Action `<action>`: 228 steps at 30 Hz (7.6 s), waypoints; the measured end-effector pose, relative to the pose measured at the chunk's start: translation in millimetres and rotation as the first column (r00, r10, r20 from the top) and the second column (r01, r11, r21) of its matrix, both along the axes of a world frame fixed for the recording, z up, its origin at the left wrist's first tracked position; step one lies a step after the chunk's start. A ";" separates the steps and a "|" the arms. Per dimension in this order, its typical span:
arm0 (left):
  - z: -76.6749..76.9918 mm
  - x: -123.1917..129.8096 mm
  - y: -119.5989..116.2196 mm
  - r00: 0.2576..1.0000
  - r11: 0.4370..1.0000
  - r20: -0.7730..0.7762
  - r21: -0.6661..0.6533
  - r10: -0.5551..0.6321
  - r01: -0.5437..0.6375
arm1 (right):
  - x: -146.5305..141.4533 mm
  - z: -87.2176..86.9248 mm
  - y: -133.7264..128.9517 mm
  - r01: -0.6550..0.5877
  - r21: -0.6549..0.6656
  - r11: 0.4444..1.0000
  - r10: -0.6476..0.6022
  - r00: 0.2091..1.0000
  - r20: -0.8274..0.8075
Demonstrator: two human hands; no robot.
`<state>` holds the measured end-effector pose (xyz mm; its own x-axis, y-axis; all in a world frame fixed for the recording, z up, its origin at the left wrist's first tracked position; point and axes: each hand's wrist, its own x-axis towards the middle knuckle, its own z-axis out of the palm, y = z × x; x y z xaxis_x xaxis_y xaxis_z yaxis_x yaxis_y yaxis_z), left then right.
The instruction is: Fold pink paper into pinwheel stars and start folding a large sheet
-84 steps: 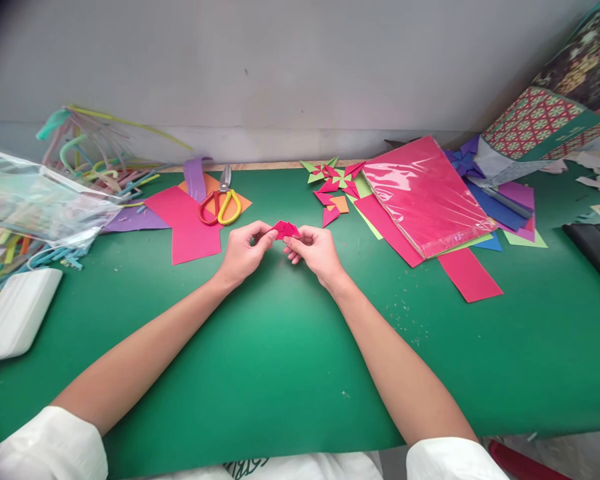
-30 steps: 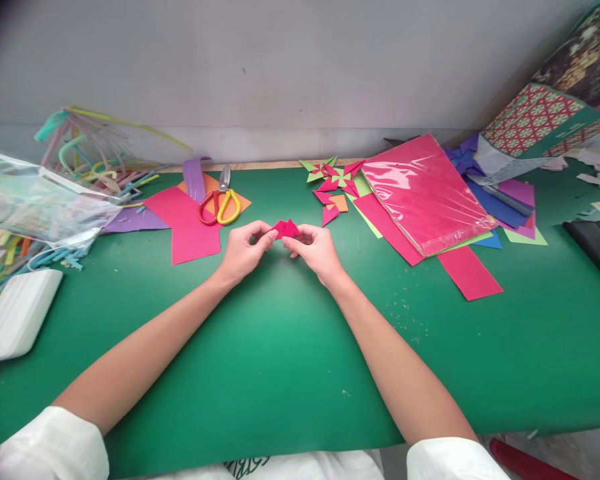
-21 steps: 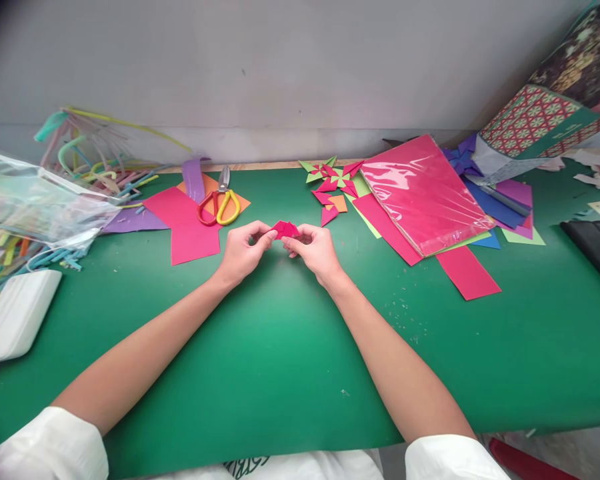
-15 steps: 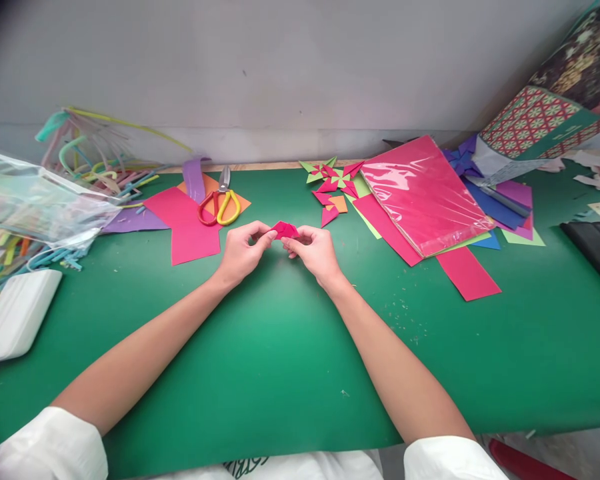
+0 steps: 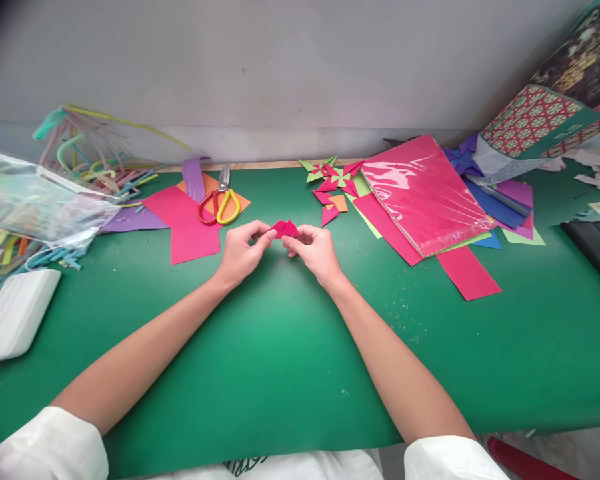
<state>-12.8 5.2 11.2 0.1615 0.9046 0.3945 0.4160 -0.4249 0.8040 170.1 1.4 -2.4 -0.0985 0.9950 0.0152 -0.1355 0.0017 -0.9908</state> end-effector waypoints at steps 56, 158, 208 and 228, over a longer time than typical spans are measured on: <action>-3.6 -1.1 6.0 0.983 0.973 0.181 -0.216 -0.040 0.079 | 6.4 0.9 1.3 0.153 -0.002 0.988 -0.153 0.987 -0.040; -6.4 -9.1 10.1 0.998 0.994 0.064 -0.108 0.026 -0.019 | 7.6 -4.1 3.7 0.167 0.037 0.985 -0.165 0.984 -0.062; -13.0 -12.4 16.5 0.975 0.954 0.182 -0.248 -0.125 0.169 | 7.7 -5.8 4.8 0.144 0.065 0.987 -0.141 0.989 -0.045; 0.2 -5.3 8.7 0.978 0.978 -0.088 -0.103 -0.189 0.180 | 9.3 -9.0 3.3 0.112 0.127 0.986 -0.124 0.988 0.094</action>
<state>-18.1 13.9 11.4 0.3624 0.8879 0.2835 0.4152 -0.4261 0.8038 179.4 4.7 -11.3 0.0124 0.9912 0.1319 -0.0264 0.1322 -0.9909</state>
